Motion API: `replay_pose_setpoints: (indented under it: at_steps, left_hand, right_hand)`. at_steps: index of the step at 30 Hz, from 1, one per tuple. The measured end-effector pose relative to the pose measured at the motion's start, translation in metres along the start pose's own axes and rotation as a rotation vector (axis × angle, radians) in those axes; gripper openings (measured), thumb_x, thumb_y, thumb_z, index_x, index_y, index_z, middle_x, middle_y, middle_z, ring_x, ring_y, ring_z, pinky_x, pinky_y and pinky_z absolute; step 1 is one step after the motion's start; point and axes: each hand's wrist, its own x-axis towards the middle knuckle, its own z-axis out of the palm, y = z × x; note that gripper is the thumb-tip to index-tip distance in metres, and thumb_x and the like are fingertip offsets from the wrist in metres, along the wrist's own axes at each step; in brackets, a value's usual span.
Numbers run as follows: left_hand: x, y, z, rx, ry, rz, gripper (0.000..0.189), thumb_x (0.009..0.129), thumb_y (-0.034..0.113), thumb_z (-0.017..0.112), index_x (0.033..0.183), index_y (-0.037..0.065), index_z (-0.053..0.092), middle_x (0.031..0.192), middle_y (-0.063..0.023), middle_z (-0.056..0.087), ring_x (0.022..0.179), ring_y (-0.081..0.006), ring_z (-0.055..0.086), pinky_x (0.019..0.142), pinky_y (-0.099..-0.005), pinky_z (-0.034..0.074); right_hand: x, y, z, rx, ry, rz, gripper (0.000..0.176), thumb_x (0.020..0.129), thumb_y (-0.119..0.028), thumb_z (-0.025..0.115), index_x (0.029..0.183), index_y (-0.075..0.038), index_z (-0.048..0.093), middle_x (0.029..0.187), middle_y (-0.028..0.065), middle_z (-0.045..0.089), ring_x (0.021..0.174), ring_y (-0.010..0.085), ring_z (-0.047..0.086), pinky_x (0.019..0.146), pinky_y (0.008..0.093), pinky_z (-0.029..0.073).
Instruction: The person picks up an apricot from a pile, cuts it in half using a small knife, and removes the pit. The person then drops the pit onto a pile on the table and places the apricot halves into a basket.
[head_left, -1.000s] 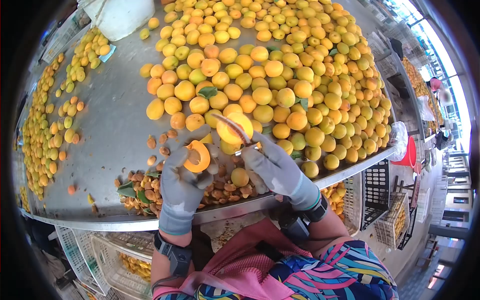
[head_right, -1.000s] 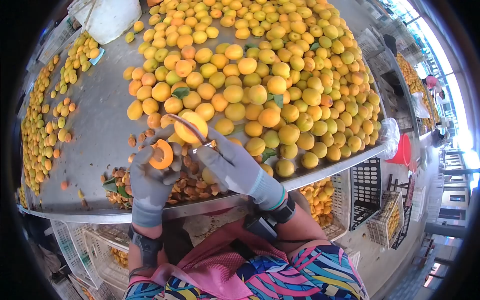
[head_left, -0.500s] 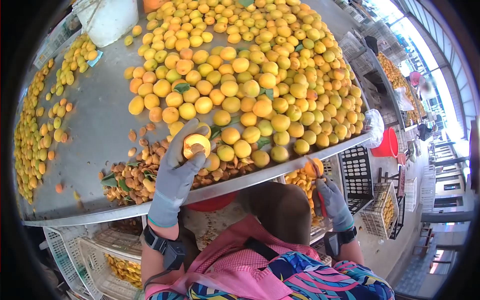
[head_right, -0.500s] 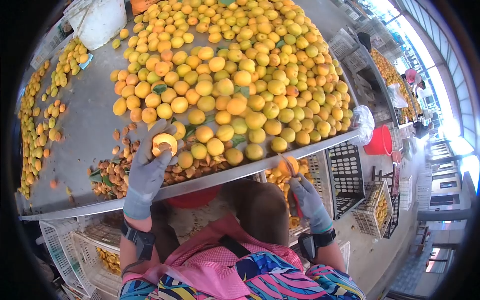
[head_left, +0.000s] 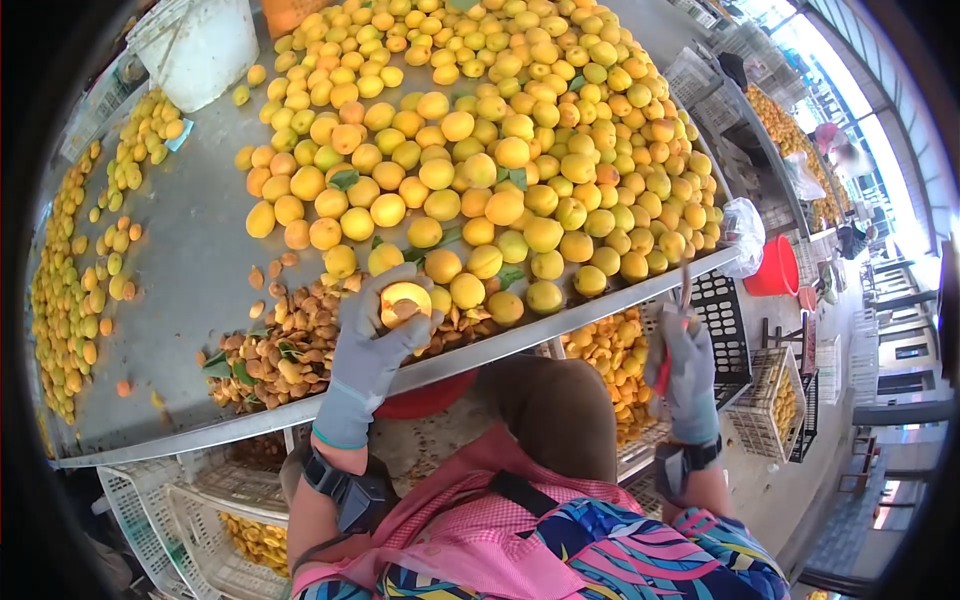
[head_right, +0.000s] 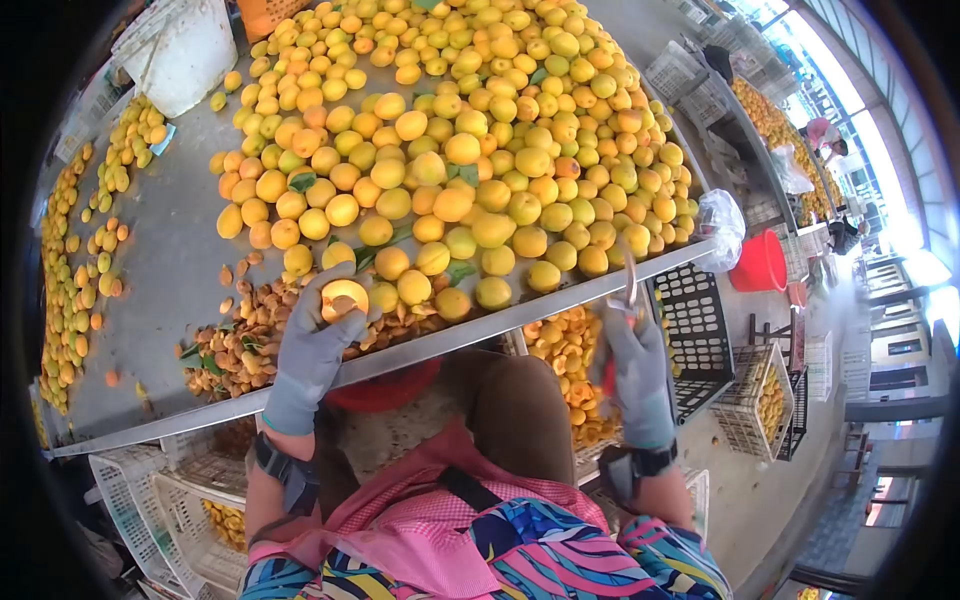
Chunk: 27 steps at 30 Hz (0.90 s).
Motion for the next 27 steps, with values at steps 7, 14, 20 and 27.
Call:
replay_pose_setpoints:
  at_steps: [7,14,20,27]
  left_hand:
    - [0.007,0.0,0.01,0.155,0.114,-0.03,0.05,0.076,0.01,0.075,0.121,0.005,0.053,0.103,-0.0035,0.056,0.091,-0.01,0.054,0.078,-0.024,0.049]
    - [0.013,-0.003,0.012,0.587,0.204,0.183,0.049,0.072,0.014,0.078,0.113,0.005,0.054,0.101,-0.0053,0.063,0.088,-0.0123,0.059,0.078,-0.0266,0.049]
    - [0.021,-0.018,0.003,0.629,0.128,0.284,0.05,0.07,0.016,0.08,0.111,0.005,0.053,0.099,-0.0074,0.064,0.088,-0.0136,0.061,0.078,-0.0288,0.05]
    - [0.021,-0.016,-0.001,0.653,0.125,0.318,0.048,0.07,0.016,0.079,0.109,0.003,0.053,0.096,-0.0094,0.064,0.086,-0.0162,0.062,0.077,-0.0295,0.049]
  right_hand:
    - [0.027,-0.051,0.177,0.496,-0.114,-0.515,0.028,0.098,-0.029,0.049,0.108,-0.004,0.051,0.062,0.0023,0.043,0.05,0.0133,0.044,0.045,0.0292,0.039]
    - [0.034,-0.014,0.239,0.584,-0.289,-0.659,0.026,0.09,-0.011,0.054,0.111,0.004,0.055,0.088,0.0042,0.061,0.069,0.0071,0.058,0.06,0.0209,0.047]
    - [0.048,-0.006,0.238,0.205,-0.178,-1.083,0.036,0.084,-0.016,0.062,0.112,0.005,0.056,0.094,0.0103,0.065,0.084,0.0149,0.063,0.071,0.0267,0.05]
    - [0.043,-0.005,0.245,0.284,-0.357,-0.887,0.032,0.082,-0.009,0.064,0.11,0.003,0.056,0.089,0.0076,0.066,0.077,0.0132,0.064,0.067,0.0269,0.05]
